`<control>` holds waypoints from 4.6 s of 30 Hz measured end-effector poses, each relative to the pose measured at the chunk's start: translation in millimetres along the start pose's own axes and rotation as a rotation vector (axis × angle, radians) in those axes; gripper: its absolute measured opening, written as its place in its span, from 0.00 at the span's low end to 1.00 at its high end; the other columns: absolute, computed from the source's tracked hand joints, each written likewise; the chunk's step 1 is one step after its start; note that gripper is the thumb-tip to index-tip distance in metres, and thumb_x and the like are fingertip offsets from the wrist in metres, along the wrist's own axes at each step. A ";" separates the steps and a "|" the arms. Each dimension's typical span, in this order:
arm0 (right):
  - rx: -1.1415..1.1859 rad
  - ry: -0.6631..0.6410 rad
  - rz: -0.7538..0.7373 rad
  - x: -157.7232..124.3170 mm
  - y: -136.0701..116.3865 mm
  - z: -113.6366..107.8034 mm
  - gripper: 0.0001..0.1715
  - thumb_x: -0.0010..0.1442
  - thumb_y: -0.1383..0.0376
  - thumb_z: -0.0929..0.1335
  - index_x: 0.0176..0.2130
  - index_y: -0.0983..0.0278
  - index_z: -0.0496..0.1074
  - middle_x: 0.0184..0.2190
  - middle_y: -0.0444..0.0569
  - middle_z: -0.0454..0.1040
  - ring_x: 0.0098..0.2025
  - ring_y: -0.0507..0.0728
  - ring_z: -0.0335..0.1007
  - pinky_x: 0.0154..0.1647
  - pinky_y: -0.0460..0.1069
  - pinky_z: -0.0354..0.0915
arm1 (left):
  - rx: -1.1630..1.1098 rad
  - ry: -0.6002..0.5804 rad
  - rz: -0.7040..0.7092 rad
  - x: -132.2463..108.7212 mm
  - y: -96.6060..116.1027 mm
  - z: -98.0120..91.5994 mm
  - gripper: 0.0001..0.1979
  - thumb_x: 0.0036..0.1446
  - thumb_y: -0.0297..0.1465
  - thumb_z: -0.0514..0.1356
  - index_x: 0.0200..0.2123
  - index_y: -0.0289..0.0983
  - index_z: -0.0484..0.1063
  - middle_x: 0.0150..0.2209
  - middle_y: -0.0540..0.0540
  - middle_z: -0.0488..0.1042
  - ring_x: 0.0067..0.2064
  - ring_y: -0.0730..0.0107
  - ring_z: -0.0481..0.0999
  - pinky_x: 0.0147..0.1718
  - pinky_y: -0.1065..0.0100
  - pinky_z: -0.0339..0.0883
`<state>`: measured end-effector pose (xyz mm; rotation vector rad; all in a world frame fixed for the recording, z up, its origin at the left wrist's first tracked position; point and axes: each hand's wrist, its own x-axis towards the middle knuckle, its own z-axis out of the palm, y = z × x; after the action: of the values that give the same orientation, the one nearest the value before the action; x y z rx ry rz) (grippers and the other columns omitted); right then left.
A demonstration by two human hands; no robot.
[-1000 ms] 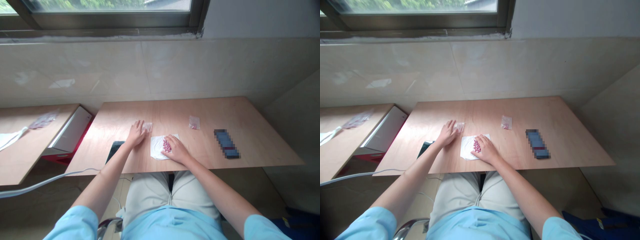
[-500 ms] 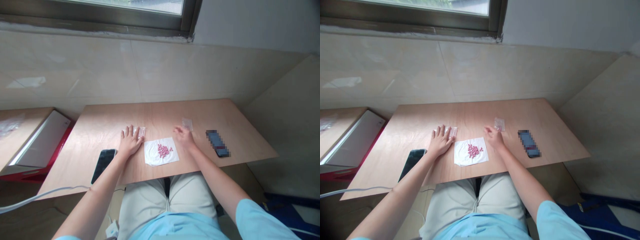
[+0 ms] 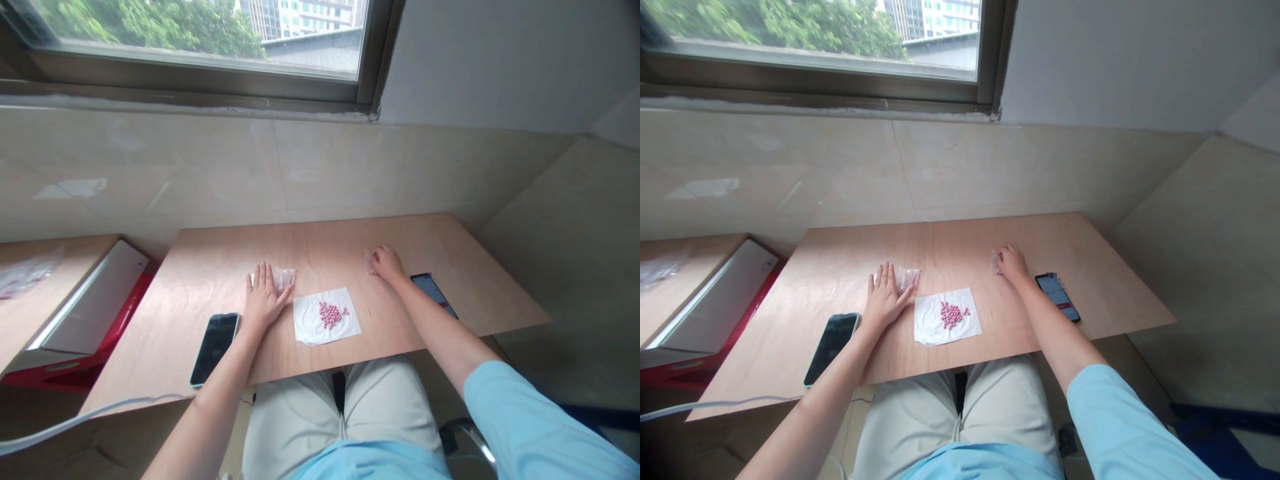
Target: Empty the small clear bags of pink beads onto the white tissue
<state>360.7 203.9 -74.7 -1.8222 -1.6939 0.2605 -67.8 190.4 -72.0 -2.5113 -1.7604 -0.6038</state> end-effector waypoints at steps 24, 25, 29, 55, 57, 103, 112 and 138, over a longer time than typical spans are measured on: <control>1.389 -0.329 0.284 -144.1 -124.9 -56.6 0.24 0.47 0.60 0.81 0.41 0.62 0.74 0.33 0.43 0.75 0.33 0.52 0.72 0.39 0.49 0.70 | -0.848 -0.095 -0.144 -79.4 116.7 -97.3 0.14 0.67 0.43 0.55 0.47 0.43 0.74 0.53 0.41 0.74 0.52 0.55 0.75 0.45 0.58 0.71; 1.380 -0.359 0.275 -152.4 -130.3 -55.2 0.24 0.47 0.60 0.81 0.41 0.62 0.74 0.33 0.43 0.75 0.32 0.52 0.72 0.38 0.48 0.69 | -0.903 -0.155 -0.134 -86.6 126.9 -104.2 0.13 0.66 0.43 0.56 0.45 0.42 0.74 0.48 0.42 0.76 0.48 0.57 0.77 0.45 0.59 0.70; 1.316 -0.540 0.184 -186.3 -155.0 -55.4 0.22 0.49 0.60 0.81 0.40 0.63 0.73 0.30 0.43 0.75 0.30 0.52 0.72 0.36 0.48 0.68 | -1.103 -0.357 -0.113 -112.4 159.1 -115.0 0.16 0.64 0.46 0.58 0.36 0.39 0.74 0.34 0.47 0.76 0.37 0.65 0.75 0.39 0.64 0.69; 1.409 -0.778 0.311 -247.6 -164.1 -40.9 0.19 0.52 0.62 0.79 0.41 0.65 0.75 0.32 0.46 0.79 0.33 0.54 0.77 0.40 0.51 0.72 | -1.286 -0.455 -0.133 -167.2 183.9 -105.3 0.20 0.69 0.45 0.52 0.33 0.37 0.71 0.31 0.48 0.72 0.34 0.68 0.71 0.37 0.68 0.66; 1.392 -0.776 0.301 -248.3 -164.2 -41.9 0.18 0.53 0.61 0.79 0.41 0.65 0.75 0.31 0.46 0.78 0.32 0.54 0.76 0.39 0.51 0.73 | -1.291 -0.446 -0.129 -168.1 185.2 -106.1 0.19 0.69 0.43 0.52 0.32 0.37 0.71 0.30 0.48 0.72 0.33 0.69 0.70 0.37 0.68 0.66; 1.364 -0.817 0.115 -255.2 -160.0 -37.2 0.20 0.57 0.62 0.76 0.44 0.63 0.68 0.33 0.47 0.79 0.33 0.55 0.76 0.36 0.50 0.71 | -1.492 -0.543 -0.188 -170.3 188.6 -106.7 0.05 0.58 0.31 0.58 0.32 0.35 0.68 0.29 0.48 0.74 0.32 0.70 0.72 0.35 0.69 0.65; 1.325 -0.808 0.128 -254.2 -160.4 -40.0 0.21 0.55 0.59 0.78 0.43 0.64 0.70 0.32 0.46 0.79 0.32 0.55 0.78 0.37 0.51 0.74 | -1.419 -0.516 -0.167 -170.1 189.9 -104.7 0.09 0.61 0.35 0.58 0.31 0.36 0.67 0.29 0.48 0.73 0.31 0.71 0.71 0.33 0.69 0.64; 1.583 -0.851 0.236 -259.4 -175.9 -51.5 0.21 0.54 0.64 0.76 0.30 0.61 0.60 0.29 0.43 0.71 0.32 0.57 0.74 0.38 0.55 0.72 | -1.670 -0.622 -0.243 -171.8 183.7 -108.2 0.06 0.58 0.31 0.58 0.30 0.35 0.69 0.31 0.47 0.74 0.32 0.71 0.72 0.37 0.67 0.66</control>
<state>203.1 -62.9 -5.0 -0.5992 -0.9363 1.9804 16.4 -56.6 11.0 -3.6624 -2.1832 -2.2980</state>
